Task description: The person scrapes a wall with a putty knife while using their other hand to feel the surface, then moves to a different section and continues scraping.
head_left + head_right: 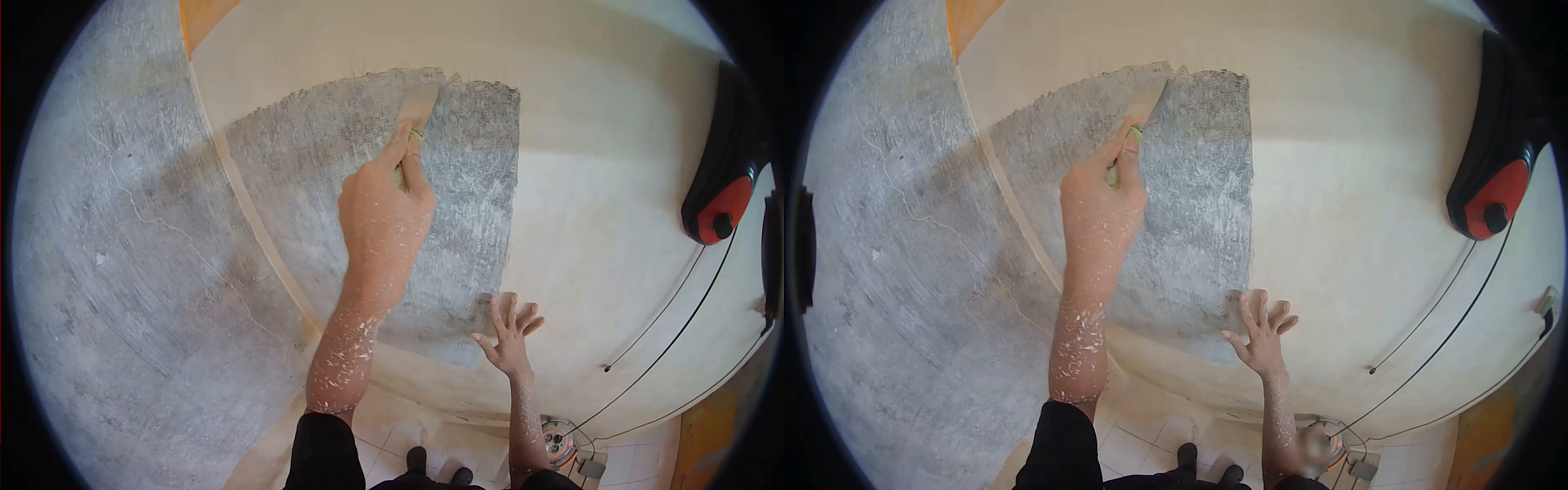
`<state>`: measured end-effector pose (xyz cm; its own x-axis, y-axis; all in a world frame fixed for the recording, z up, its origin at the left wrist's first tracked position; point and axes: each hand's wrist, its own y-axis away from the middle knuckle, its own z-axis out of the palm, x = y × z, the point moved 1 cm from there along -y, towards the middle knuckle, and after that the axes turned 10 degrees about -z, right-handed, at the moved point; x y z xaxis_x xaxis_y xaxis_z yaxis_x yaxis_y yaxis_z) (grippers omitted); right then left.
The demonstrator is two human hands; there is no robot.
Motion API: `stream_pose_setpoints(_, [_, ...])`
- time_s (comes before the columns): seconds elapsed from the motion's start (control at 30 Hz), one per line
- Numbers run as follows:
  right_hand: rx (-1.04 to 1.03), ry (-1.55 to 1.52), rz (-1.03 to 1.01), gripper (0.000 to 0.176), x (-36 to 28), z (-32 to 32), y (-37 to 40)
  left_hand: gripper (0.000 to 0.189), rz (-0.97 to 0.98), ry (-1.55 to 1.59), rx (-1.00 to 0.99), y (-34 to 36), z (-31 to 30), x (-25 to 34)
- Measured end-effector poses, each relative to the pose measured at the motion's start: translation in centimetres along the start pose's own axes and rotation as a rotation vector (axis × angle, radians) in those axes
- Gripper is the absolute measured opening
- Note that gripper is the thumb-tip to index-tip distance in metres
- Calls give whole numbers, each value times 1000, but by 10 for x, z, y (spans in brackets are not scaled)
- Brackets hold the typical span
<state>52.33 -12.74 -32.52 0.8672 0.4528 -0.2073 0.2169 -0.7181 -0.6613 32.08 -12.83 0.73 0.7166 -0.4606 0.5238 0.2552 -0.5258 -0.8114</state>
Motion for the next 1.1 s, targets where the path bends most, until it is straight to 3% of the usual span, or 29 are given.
stream_pose_setpoints(0.13, [15, 9, 17, 76, 1, 2, 0, 33, -33, 20, 16, -2, 6, 12])
stream_pose_setpoints(0.23, [-21, -45, 53, 78, -1, -4, -1, 35, -251, 5, -216, 12, -8, 20])
stream_pose_setpoints(0.33, [-22, -62, 43, 79, -1, -5, -2, 36, -196, 29, -124, -14, -6, 29])
stream_pose_setpoints(0.43, [-62, -88, 52, 79, -3, -12, -2, 37, -197, -127, -267, -2, -18, 46])
stream_pose_setpoints(0.53, [-28, -58, 6, 79, 1, -7, 0, 37, -174, 111, -84, 13, 5, 29])
stream_pose_setpoints(0.63, [-44, -51, -17, 80, 4, -7, 1, 31, -103, 132, 26, 1, -2, 32])
stream_pose_setpoints(0.73, [0, -25, -50, 80, 1, -4, -2, 34, -111, -41, -51, 17, -1, 24])
stream_pose_setpoints(0.9, [29, -8, -110, 77, 6, -2, -3, 38, -242, 200, -72, 3, -4, 28])
stream_pose_setpoints(1.03, [-27, -86, -89, 72, 6, -4, -1, 38, -275, 83, -92, 27, 10, 30])
stream_pose_setpoints(1.1, [-41, -97, -77, 70, 6, -5, 0, 37, -294, 142, -48, 6, 18, 36])
